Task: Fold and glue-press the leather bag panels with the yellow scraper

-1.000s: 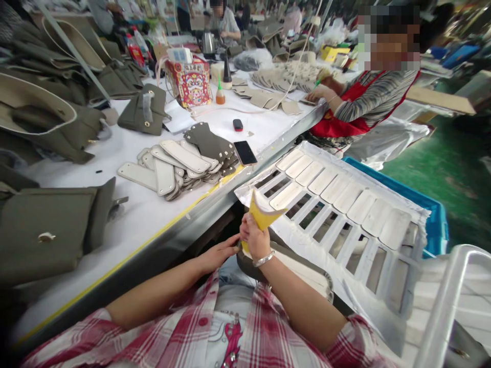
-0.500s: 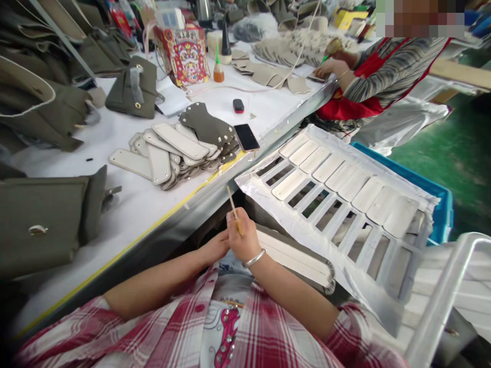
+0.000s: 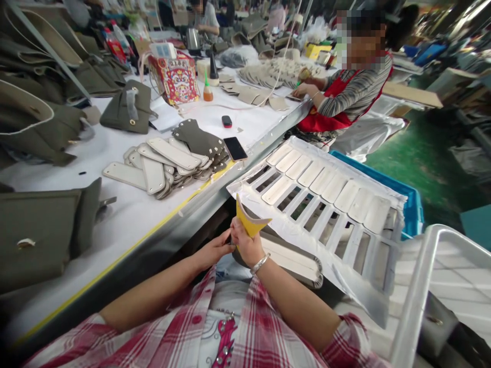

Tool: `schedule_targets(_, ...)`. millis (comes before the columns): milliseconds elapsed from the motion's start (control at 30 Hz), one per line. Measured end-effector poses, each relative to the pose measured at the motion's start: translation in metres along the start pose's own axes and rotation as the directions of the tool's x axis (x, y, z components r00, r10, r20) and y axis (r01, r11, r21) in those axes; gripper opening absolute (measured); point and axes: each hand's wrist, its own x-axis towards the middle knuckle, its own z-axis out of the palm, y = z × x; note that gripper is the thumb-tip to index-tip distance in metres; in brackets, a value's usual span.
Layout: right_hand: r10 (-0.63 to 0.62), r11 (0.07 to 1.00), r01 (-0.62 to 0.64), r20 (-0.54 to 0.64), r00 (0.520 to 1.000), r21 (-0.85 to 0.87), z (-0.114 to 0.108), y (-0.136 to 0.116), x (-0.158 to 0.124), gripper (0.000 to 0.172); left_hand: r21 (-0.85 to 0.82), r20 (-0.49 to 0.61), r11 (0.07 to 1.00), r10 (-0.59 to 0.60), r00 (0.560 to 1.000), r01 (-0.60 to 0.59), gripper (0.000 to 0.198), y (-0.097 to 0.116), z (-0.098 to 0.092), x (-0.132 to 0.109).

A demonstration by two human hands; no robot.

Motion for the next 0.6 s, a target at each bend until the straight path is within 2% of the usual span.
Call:
schedule_targets(100,-0.012,0.999,0.012,0.007,1.0,-0.031,-0.001,0.011,0.006,0.031,0.03,-0.039,0.999,-0.012,0.999,0.014,0.069,0.001,0.001,0.001)
schedule_targets(167,0.036,0.998,-0.034,-0.026,0.999,0.058,-0.003,0.014,0.011,0.029,0.021,-0.057,1.0,-0.012,0.998,0.013,0.066,0.006,0.0,0.002)
schedule_targets(267,0.098,0.976,-0.083,-0.065,0.993,0.201,-0.013,0.003,0.019,0.032,-0.004,-0.068,0.999,-0.042,0.997,0.042,0.054,0.014,-0.004,0.004)
schedule_targets(367,0.025,0.952,0.022,-0.148,0.989,0.305,-0.025,-0.016,0.027,0.029,0.011,-0.07,0.998,-0.064,0.996,0.065,0.039,0.019,-0.007,0.01)
schedule_targets(433,-0.014,0.941,0.081,-0.199,0.98,0.33,-0.03,-0.026,0.034,0.029,0.007,-0.09,0.999,-0.038,0.995,0.039,0.033,0.018,-0.007,0.016)
schedule_targets(600,0.012,0.95,0.051,-0.199,0.98,0.308,-0.027,-0.021,0.056,0.032,-0.075,-0.134,0.997,0.01,0.991,-0.02,0.028,0.008,0.001,0.027)
